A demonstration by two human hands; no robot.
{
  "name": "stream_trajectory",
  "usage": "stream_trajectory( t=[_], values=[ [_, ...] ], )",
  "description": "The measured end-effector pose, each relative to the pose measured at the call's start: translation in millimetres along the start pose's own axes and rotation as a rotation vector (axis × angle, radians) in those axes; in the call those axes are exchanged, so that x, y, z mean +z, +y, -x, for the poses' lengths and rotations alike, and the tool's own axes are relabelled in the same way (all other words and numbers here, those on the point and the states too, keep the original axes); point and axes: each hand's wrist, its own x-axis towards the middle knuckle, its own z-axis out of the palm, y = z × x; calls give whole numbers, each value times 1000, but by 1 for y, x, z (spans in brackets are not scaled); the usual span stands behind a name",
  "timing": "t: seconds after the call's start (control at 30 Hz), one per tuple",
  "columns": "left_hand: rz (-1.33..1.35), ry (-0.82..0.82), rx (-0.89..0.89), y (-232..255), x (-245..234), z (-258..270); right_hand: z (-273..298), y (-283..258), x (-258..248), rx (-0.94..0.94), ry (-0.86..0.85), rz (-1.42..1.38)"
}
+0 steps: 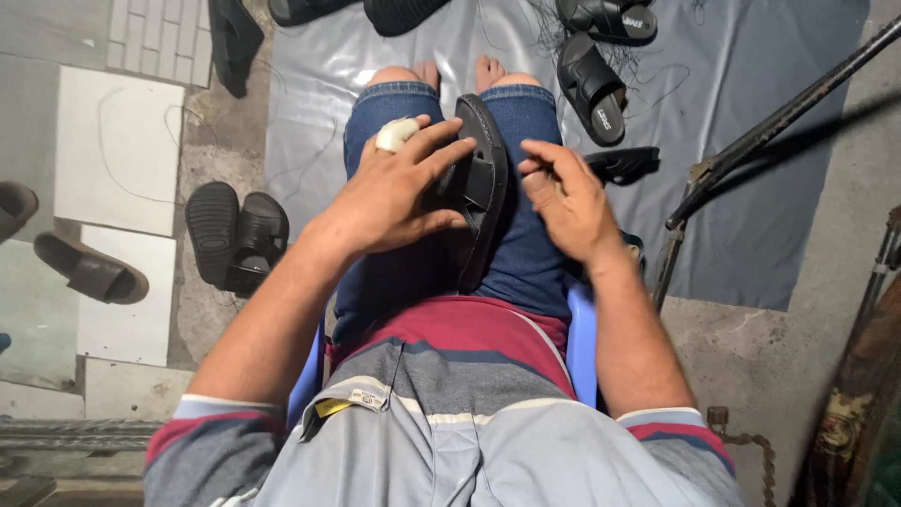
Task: Hand-stitching a leather sandal strap to the sole using a needle and thread.
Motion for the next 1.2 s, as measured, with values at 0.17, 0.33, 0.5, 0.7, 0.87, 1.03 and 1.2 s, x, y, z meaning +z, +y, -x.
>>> stream_trajectory(
  t=[0.17,0.33,0.5,0.7,0.87,1.03,1.2],
  values=[
    [-2,-8,33,-8,12,-10,-2,-43,-32,-123,-188,259],
    [5,94,54,-15,27,-11,-11,-58,-33,-165,-273,433],
    [-79,270,126,-24,46,-8,-20,-57,-27,-232,-324,593],
    [-193,271,87,-20,41,-12,-27,-59,-21,-212,-352,611],
    [-192,569,206,-26,68,-13,-29,-56,-23,-177,-381,645],
    [-172,759,217,-32,89,-12,-29,-59,-28,-156,-352,675],
    [-148,878,241,-18,75,-8,-30,-63,-27,-148,-378,648]
  ],
)
